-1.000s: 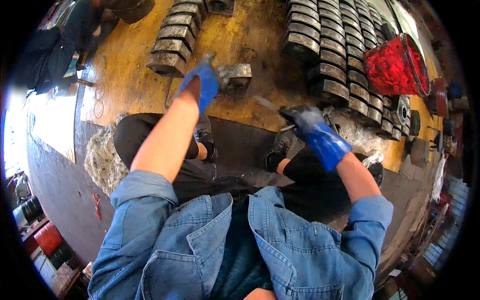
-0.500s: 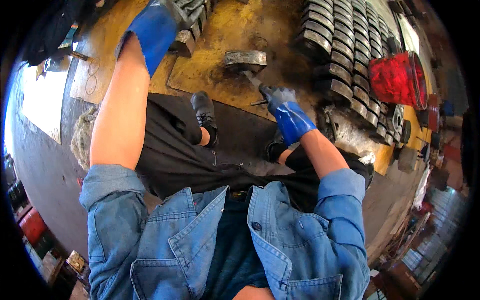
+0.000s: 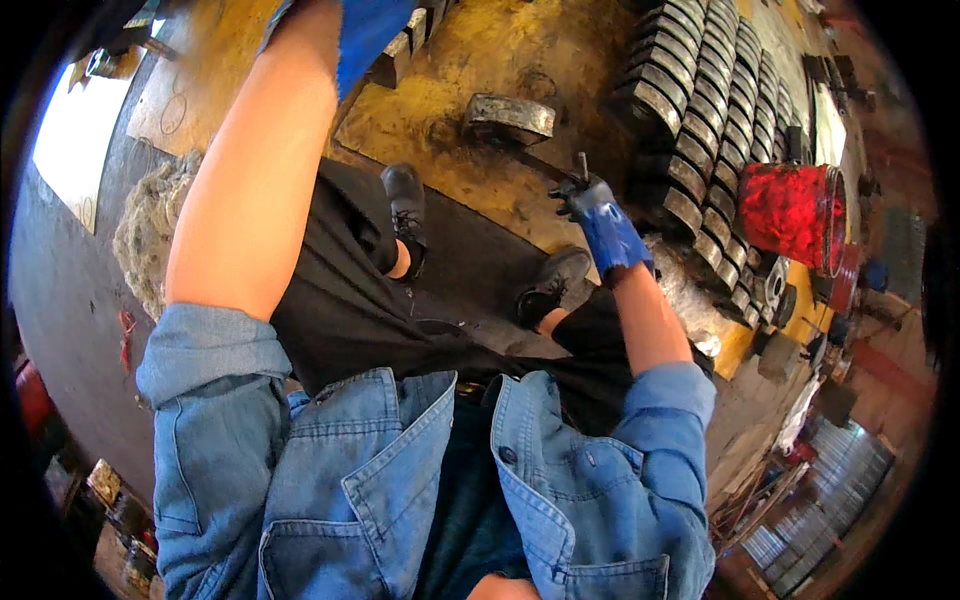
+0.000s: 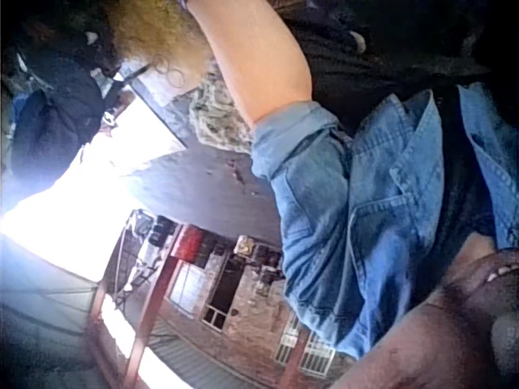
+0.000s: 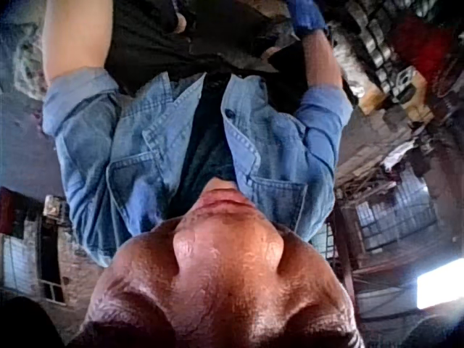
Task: The person cleans a metal part using a wire brush and a hammer. They repeatedly scrub the surface of the part and tap it with the hammer to remove debris. The person handles the part with gloved hands, rotating it to access different areas, and places it back on the workbench after cleaning.
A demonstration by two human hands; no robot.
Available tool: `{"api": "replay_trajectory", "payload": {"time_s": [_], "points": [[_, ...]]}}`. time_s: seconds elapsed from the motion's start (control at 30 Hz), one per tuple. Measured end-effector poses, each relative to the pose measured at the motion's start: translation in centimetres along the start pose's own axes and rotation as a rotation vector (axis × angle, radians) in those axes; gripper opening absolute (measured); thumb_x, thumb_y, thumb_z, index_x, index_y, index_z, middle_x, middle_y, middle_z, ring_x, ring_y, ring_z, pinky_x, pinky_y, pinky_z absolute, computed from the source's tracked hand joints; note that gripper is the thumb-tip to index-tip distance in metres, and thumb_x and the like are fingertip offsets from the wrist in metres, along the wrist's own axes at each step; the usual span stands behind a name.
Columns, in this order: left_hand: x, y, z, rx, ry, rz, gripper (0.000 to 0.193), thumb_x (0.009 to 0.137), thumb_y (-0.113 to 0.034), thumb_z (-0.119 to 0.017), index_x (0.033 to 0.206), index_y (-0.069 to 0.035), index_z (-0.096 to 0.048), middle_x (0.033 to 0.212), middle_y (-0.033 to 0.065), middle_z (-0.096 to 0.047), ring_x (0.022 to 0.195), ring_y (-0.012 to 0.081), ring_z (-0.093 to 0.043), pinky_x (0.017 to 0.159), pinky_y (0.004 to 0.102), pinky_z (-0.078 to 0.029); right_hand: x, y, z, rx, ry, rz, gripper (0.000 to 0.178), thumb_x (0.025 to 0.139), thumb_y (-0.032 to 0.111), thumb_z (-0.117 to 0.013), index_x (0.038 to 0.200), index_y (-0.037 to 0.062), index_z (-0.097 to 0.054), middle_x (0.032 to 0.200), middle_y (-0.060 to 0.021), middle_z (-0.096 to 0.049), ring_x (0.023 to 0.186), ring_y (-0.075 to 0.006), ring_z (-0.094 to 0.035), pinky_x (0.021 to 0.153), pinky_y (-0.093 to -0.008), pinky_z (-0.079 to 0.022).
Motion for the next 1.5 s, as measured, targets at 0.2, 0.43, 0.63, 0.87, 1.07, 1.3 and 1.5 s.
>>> {"api": "replay_trajectory", "payload": {"time_s": [0.2,0.43,0.63,0.87,1.07,1.3,1.5], "points": [[0.1,0.6,-1.1,-0.015,0.007,-0.007,0.034,0.099,-0.029,-0.036,0.121,-0.006,-0.049,0.106,0.0092,-0.060,0.094,0.0162,-0.056,0.078,0.0316,-0.047,-2.5,1.4,2.5,0.029,0.253,-0.087,0.036,0.095,0.033,-0.050,0.118,0.0062,-0.057,0.086,-0.0073,-0.071,0.055,-0.0140,-0.059,0.044,-0.0274,-0.043],[0.0,0.1,-1.6,-0.007,0.011,-0.019,0.033,0.100,-0.028,-0.036,0.118,-0.005,-0.052,0.101,0.0073,-0.061,0.090,0.0133,-0.056,0.076,0.0288,-0.046,-3.3,-2.8,6.8,0.793,0.120,-0.212,0.028,0.091,0.029,-0.058,0.107,0.0061,-0.059,0.091,-0.0115,-0.068,0.052,-0.0116,-0.048,0.043,-0.0283,-0.039],[0.2,-0.1,-1.5,-0.056,0.038,-0.052,0.033,0.100,-0.027,-0.035,0.115,-0.005,-0.055,0.097,0.0056,-0.063,0.087,0.0108,-0.056,0.075,0.0263,-0.046,-1.2,0.0,5.1,0.987,0.208,-0.354,0.015,0.091,0.022,-0.056,0.100,0.0104,-0.054,0.089,-0.0089,-0.065,0.053,-0.0115,-0.043,0.045,-0.0268,-0.036],[-2.6,-2.9,-2.9,0.192,-0.061,0.024,0.034,0.102,-0.022,-0.029,0.115,-0.008,-0.056,0.095,0.0030,-0.064,0.083,0.0084,-0.057,0.076,0.0234,-0.047,-5.7,6.3,7.3,0.352,-0.045,-0.024,0.027,0.089,0.014,-0.052,0.114,0.0066,-0.058,0.073,-0.0002,-0.055,0.065,-0.0131,-0.053,0.057,-0.0253,-0.042],[-0.2,-0.5,-2.0,0.033,-0.060,0.021,0.034,0.102,-0.023,-0.030,0.117,-0.008,-0.056,0.098,0.0018,-0.064,0.083,0.0079,-0.058,0.077,0.0226,-0.047,-4.9,9.3,7.8,-0.193,0.023,0.019,0.035,0.090,0.020,-0.051,0.122,0.0059,-0.057,0.090,-0.0046,-0.067,0.078,-0.0161,-0.062,0.068,-0.0274,-0.047],[-0.9,-0.7,-2.0,0.034,-0.052,0.008,0.033,0.101,-0.023,-0.031,0.118,-0.008,-0.055,0.099,0.0021,-0.064,0.084,0.0081,-0.058,0.078,0.0226,-0.047,-6.4,11.3,7.8,0.266,0.008,-0.078,0.027,0.092,0.031,-0.052,0.095,0.0064,-0.064,0.068,-0.0012,-0.056,0.055,-0.0131,-0.050,0.047,-0.0256,-0.038],[-1.6,-0.3,-1.2,0.022,-0.076,0.002,0.032,0.101,-0.023,-0.031,0.118,-0.008,-0.055,0.100,0.0023,-0.063,0.085,0.0083,-0.057,0.078,0.0226,-0.047,-8.3,14.4,7.3,-0.183,-0.023,0.174,0.033,0.094,0.031,-0.051,0.105,0.0033,-0.064,0.075,-0.0015,-0.059,0.060,-0.0133,-0.050,0.051,-0.0272,-0.039]]}}
Point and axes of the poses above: each hand's wrist, its own x-axis towards the middle knuckle, its own z-axis out of the back of the hand, y = z × x, the point moved 3 cm from there along x, towards the middle knuckle
